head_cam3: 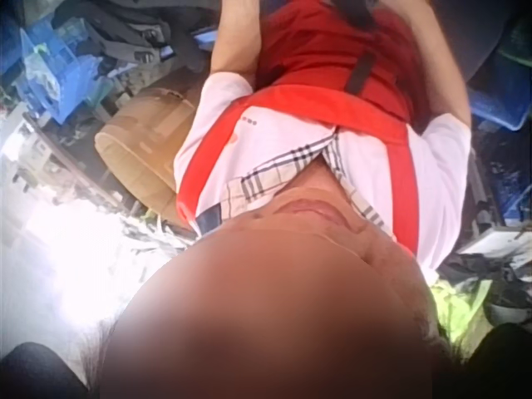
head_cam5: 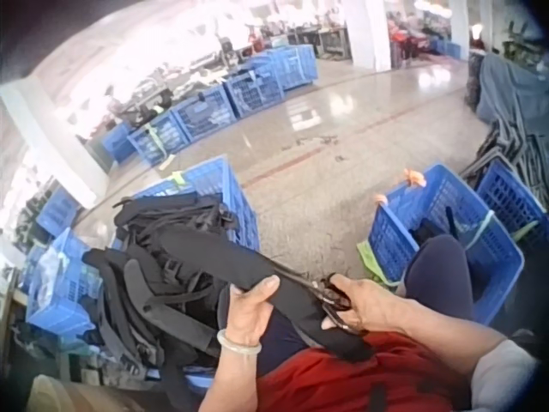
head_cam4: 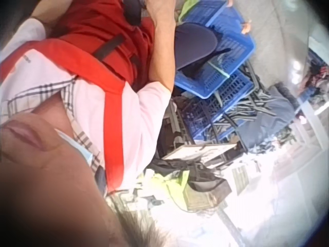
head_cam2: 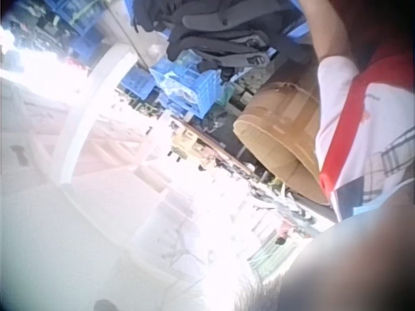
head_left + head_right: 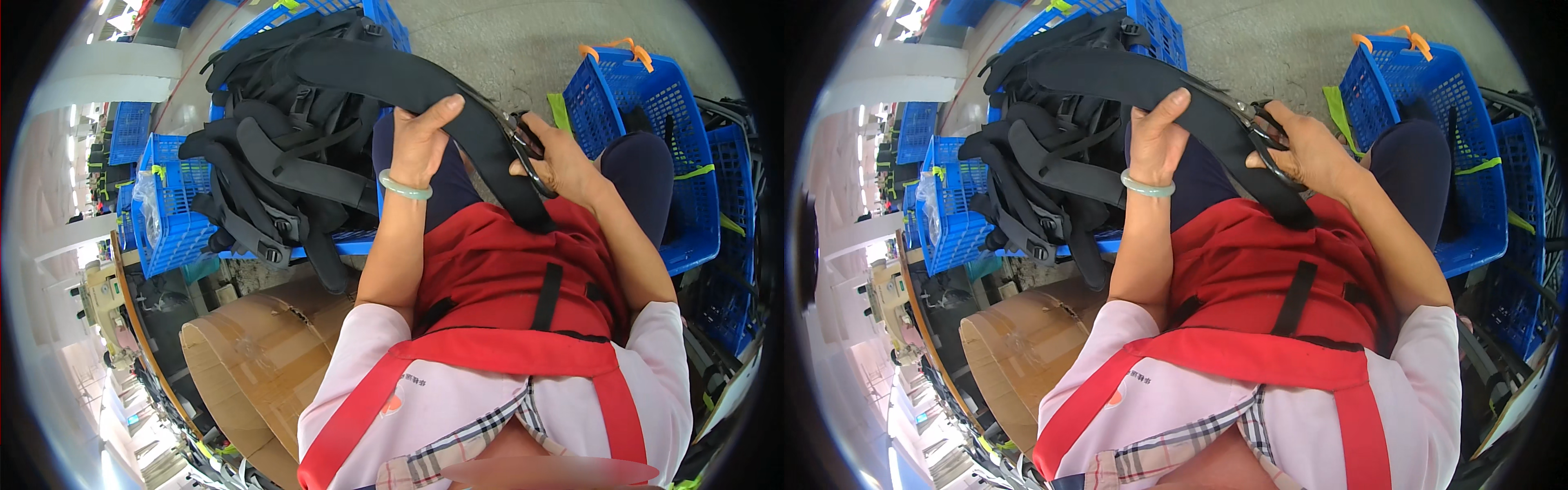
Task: The recorder is using scissors to trim the excess edges of curved black padded material components in a factory setting.
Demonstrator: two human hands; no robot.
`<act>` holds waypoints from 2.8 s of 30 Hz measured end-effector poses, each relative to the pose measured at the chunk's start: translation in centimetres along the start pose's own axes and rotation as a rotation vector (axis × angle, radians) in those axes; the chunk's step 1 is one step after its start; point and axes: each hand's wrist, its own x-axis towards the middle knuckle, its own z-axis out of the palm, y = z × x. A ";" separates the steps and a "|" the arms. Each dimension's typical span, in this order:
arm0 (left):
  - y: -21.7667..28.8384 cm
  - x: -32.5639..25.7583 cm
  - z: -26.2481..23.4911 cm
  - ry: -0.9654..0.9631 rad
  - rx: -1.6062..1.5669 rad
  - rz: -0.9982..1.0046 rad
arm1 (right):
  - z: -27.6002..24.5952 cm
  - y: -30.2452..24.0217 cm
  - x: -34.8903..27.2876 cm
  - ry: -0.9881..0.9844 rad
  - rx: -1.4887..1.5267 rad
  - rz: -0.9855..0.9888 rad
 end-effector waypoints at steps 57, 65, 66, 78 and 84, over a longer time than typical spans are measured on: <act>-2.8 -1.7 -0.7 -0.094 -0.101 -0.223 | -1.0 -0.1 -0.8 -0.163 0.116 0.077; -2.8 -1.6 -0.8 -0.101 -0.100 -0.154 | -0.4 0.4 -1.5 -0.083 0.149 0.001; -2.7 -1.6 -1.0 -0.100 -0.100 -0.155 | -0.5 0.2 -1.6 -0.046 0.050 -0.033; -2.4 -1.7 -1.1 -0.107 -0.182 -0.202 | -0.4 0.3 -1.7 -0.104 0.004 0.095; -2.8 -1.7 -1.2 -0.127 -0.146 -0.190 | -0.8 -0.6 -1.8 -0.114 -0.087 0.078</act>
